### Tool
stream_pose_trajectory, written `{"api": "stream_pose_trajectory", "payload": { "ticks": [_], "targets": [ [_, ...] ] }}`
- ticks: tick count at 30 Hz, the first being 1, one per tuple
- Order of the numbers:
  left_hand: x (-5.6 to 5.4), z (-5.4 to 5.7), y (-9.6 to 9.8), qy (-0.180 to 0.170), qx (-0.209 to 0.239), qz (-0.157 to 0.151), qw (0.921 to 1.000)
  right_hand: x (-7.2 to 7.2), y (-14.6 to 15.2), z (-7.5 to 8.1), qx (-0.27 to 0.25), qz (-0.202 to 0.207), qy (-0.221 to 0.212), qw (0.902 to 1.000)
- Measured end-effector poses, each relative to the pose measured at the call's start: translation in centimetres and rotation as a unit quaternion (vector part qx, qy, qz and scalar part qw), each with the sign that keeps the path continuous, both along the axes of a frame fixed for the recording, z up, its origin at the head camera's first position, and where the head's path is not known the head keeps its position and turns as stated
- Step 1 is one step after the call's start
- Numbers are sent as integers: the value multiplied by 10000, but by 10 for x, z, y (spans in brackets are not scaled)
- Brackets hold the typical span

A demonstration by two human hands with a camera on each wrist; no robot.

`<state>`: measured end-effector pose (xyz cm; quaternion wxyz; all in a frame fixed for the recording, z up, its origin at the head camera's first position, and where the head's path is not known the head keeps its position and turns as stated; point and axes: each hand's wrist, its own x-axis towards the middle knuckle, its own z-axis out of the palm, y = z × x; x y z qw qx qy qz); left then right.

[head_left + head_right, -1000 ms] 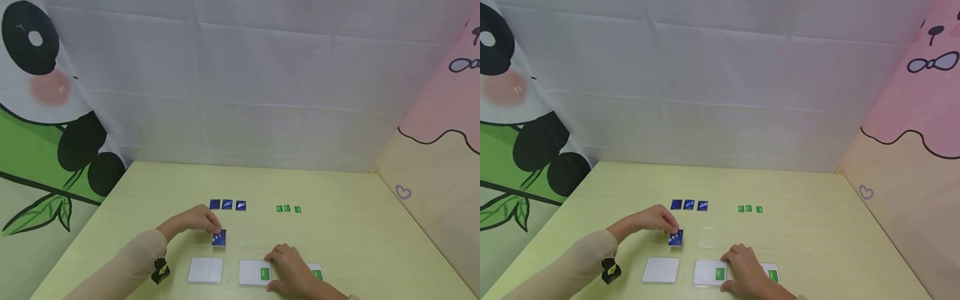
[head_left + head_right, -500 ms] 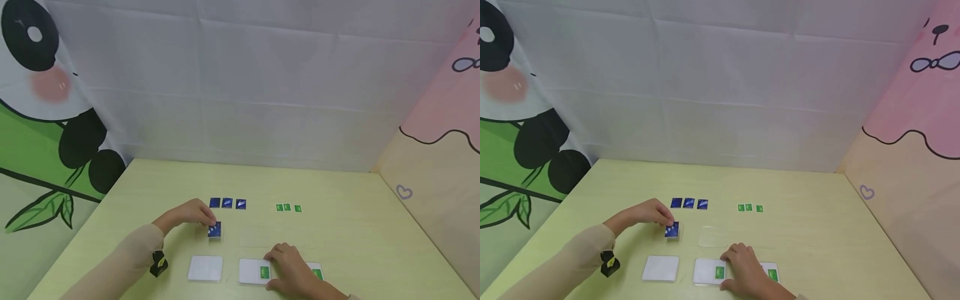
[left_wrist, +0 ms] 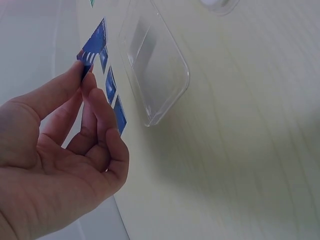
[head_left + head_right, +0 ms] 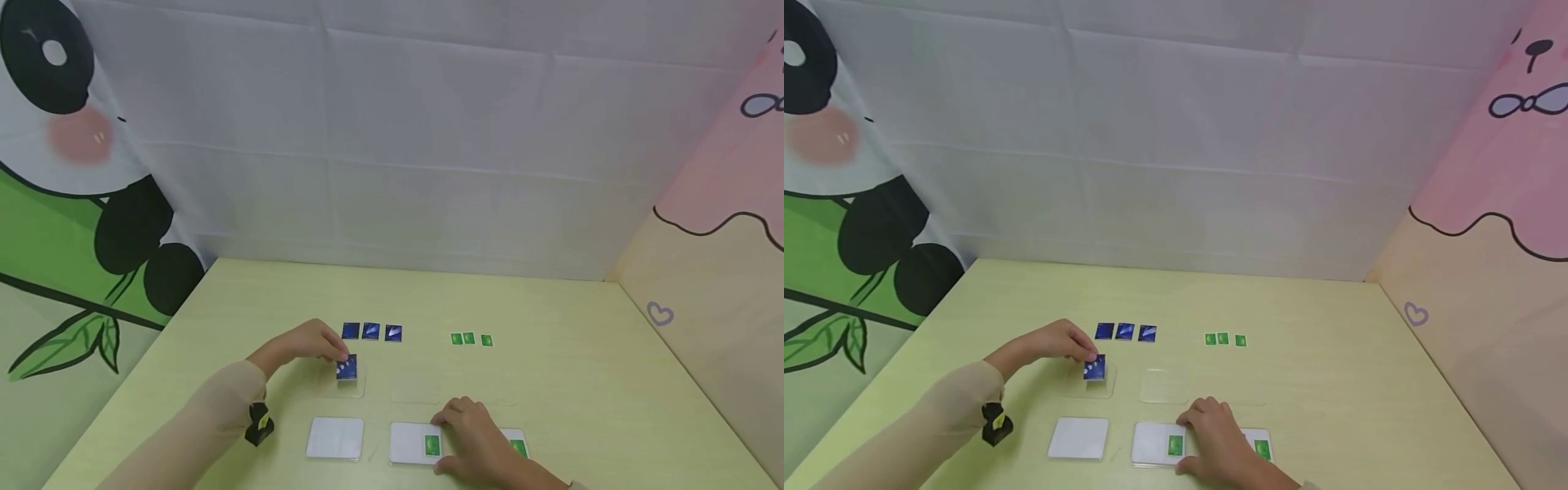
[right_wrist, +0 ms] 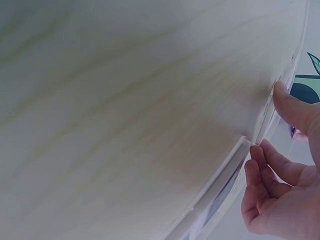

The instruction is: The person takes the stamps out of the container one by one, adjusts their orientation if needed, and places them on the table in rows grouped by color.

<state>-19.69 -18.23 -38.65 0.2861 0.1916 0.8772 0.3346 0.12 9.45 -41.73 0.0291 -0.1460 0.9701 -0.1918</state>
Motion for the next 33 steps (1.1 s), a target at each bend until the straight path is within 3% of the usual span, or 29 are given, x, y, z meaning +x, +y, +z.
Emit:
{"api": "stream_pose_trajectory", "payload": {
  "ticks": [13,33],
  "targets": [
    [-9,4,-7,52,-144,143,9998,1,-1,2,29,-43,-148,9999],
    [-32,-2,-14,34,-211,209,9996,1,-1,1,-1,-16,-58,10000]
  ]
}}
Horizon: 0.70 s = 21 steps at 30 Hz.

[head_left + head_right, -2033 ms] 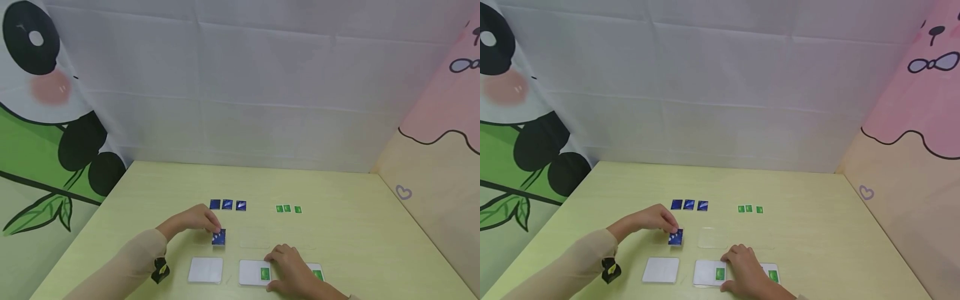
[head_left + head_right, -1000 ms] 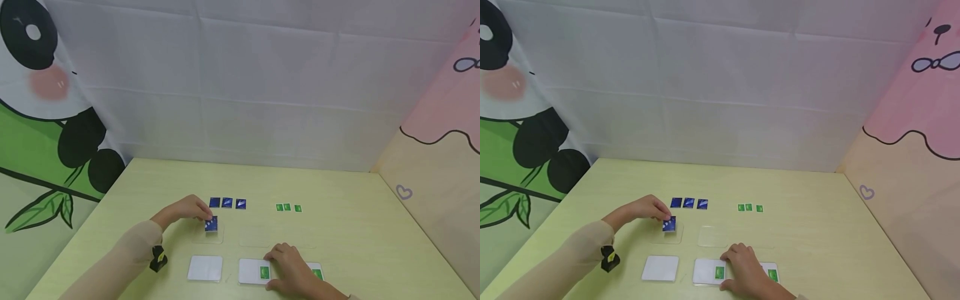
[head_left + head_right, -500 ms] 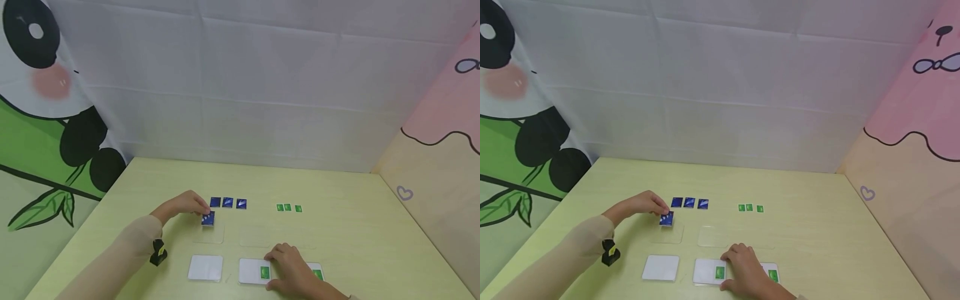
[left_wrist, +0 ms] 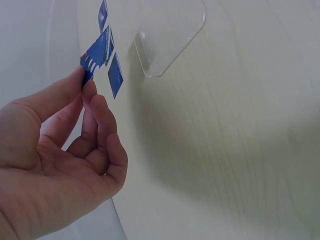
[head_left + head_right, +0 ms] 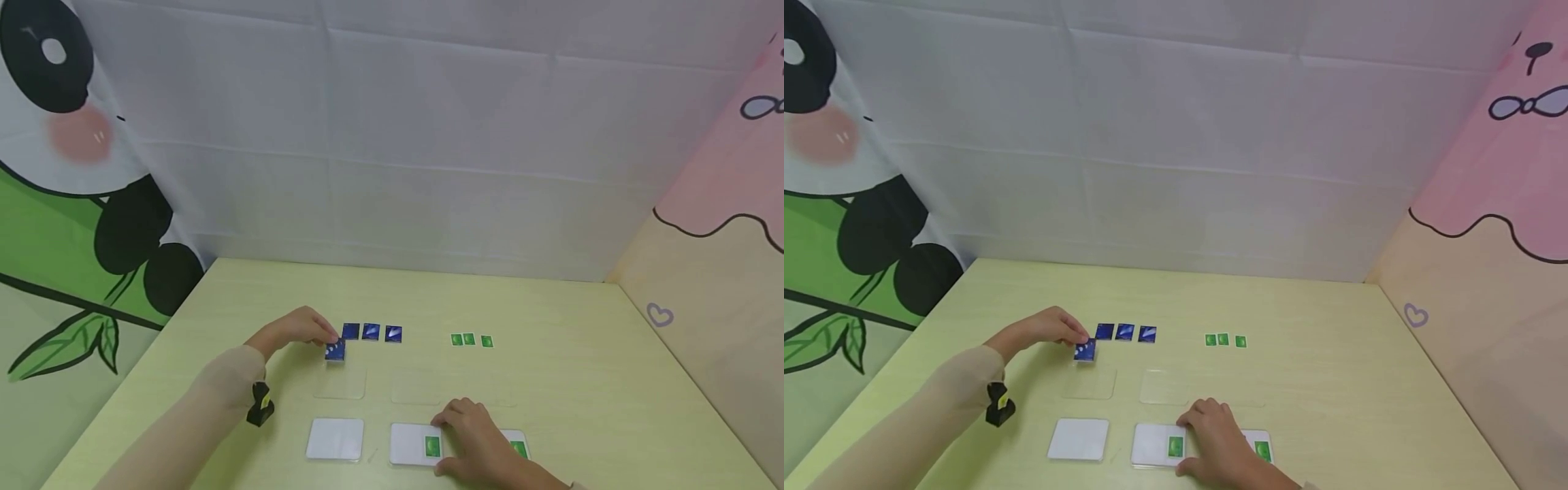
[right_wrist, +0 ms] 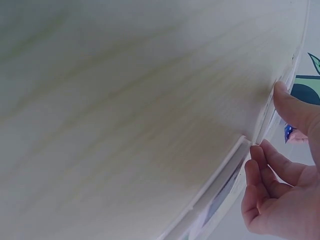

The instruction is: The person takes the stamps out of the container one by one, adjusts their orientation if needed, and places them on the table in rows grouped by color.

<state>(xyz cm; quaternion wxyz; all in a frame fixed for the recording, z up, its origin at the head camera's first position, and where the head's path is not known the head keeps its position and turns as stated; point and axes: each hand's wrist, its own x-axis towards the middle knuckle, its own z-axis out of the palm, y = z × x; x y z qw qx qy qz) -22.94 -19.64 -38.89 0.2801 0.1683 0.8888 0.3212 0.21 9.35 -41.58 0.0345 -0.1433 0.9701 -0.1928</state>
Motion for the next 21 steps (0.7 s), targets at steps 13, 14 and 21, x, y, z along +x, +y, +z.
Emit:
{"api": "stream_pose_trajectory", "payload": {
  "ticks": [13,14,21],
  "targets": [
    [-11,0,0,-1,-176,160,9997,-1,2,-3,-149,172,110,9997],
    [-12,0,0,-31,-178,208,9996,-1,2,-2,-158,171,94,9997],
    [-19,-4,0,-7,-180,236,9996,-2,2,-1,-146,135,-47,9998]
  ]
}}
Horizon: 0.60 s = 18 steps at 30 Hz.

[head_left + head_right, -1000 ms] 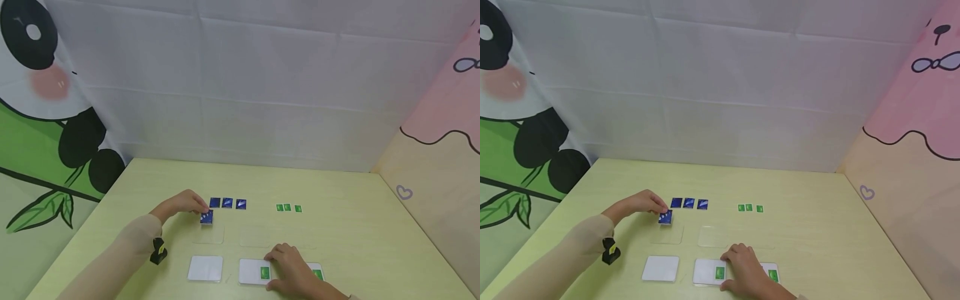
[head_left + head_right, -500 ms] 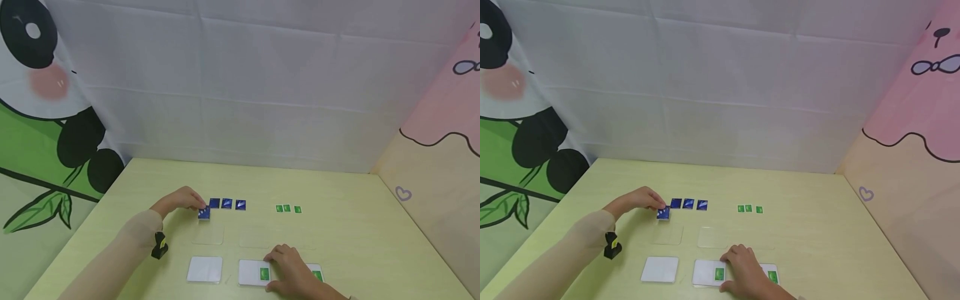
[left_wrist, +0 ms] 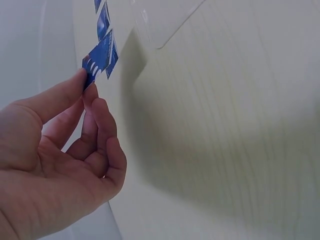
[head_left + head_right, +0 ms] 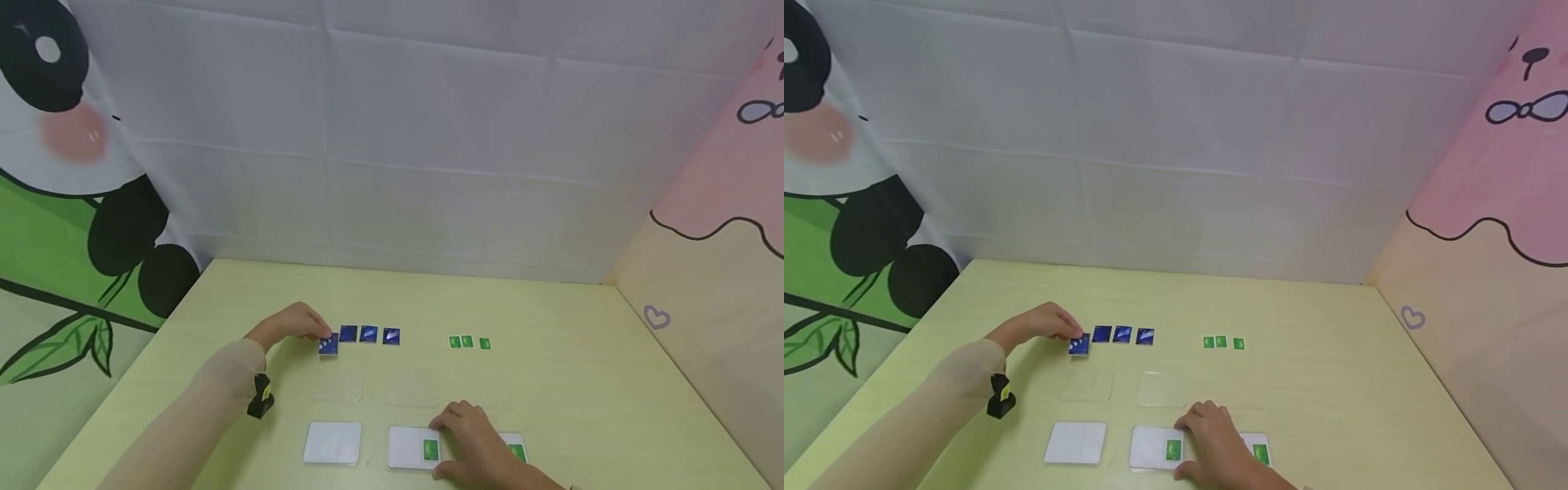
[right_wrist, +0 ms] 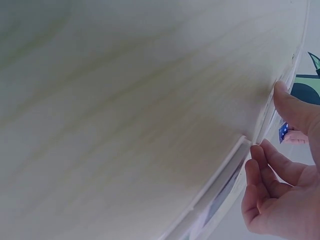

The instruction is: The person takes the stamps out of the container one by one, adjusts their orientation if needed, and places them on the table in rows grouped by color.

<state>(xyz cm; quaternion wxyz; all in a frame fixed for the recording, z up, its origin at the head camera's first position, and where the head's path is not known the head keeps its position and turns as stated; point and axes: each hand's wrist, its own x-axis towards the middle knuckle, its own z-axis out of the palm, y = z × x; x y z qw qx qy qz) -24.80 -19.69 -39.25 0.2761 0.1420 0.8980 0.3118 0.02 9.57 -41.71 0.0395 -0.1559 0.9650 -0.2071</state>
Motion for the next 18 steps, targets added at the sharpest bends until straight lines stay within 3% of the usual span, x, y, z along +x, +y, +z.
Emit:
{"api": "stream_pose_trajectory", "payload": {
  "ticks": [8,18],
  "targets": [
    [-5,-6,-3,149,-32,-2,9999,0,-2,1,57,-104,-322,9994],
    [-11,-8,-3,416,-129,-95,9990,-2,1,-2,93,-51,-109,9999]
  ]
}}
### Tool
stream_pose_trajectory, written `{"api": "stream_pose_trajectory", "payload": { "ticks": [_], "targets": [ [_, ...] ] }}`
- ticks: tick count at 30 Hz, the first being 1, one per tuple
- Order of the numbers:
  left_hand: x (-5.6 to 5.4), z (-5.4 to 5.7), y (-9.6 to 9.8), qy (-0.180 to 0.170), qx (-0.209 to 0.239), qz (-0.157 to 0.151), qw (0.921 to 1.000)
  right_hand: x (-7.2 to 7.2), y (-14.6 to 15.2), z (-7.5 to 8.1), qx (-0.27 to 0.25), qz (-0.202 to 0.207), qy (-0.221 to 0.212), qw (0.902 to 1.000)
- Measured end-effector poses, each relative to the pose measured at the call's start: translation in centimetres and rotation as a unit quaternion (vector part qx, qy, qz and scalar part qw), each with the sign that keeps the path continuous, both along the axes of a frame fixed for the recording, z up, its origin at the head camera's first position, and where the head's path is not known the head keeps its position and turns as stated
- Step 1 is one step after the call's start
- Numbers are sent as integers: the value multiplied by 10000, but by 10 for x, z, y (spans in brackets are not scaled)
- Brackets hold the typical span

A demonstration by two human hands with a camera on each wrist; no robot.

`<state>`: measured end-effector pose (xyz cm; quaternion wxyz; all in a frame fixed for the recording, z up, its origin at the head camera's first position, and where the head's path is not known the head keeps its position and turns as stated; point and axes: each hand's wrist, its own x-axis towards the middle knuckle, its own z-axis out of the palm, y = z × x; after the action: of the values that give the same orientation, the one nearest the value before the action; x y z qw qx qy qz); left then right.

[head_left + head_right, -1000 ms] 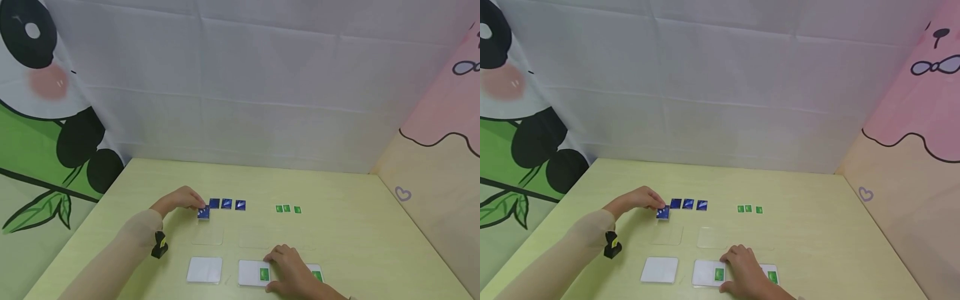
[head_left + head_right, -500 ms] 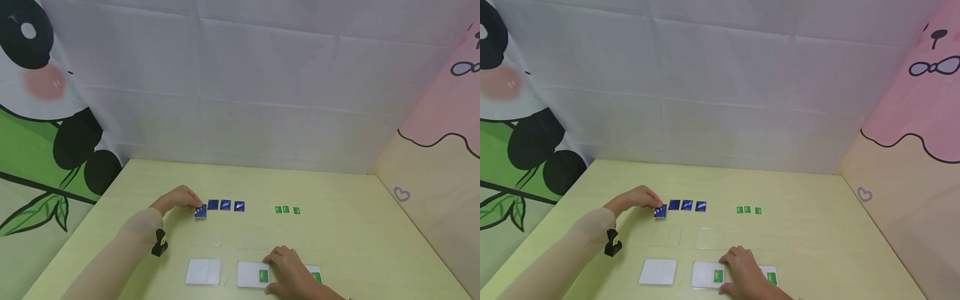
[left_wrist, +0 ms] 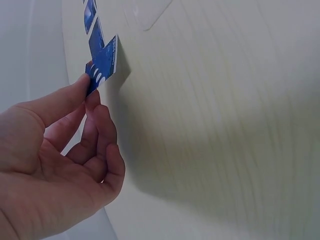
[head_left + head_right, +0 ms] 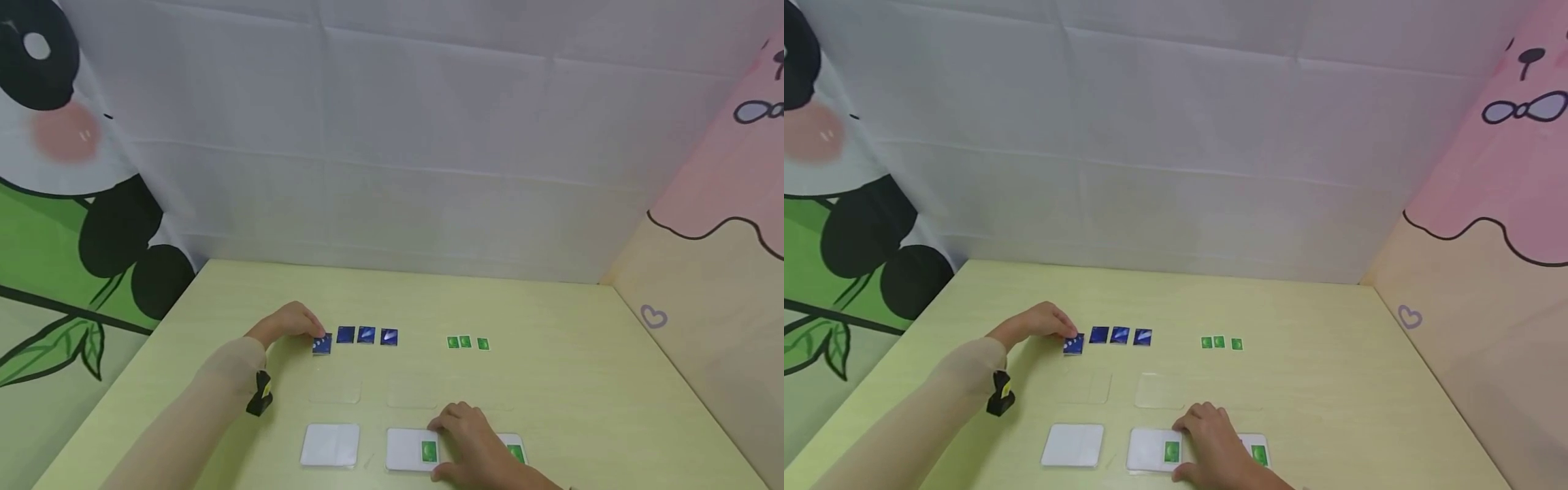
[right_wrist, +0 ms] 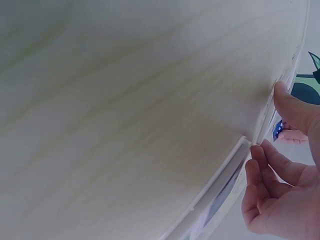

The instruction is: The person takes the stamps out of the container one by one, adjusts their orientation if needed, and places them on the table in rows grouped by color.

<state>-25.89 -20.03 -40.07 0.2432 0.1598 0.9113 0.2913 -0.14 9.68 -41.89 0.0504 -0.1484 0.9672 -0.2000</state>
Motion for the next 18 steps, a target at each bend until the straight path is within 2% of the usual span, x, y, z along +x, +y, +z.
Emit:
{"api": "stream_pose_trajectory", "payload": {
  "ticks": [8,13,18],
  "targets": [
    [-1,-5,0,282,21,-229,9993,0,0,-1,-77,2,-166,9998],
    [-1,-8,4,425,125,-172,9989,0,0,-2,-89,-9,-197,9998],
    [-2,-5,8,673,147,-69,9976,-1,1,-2,-35,-1,-120,9999]
  ]
}}
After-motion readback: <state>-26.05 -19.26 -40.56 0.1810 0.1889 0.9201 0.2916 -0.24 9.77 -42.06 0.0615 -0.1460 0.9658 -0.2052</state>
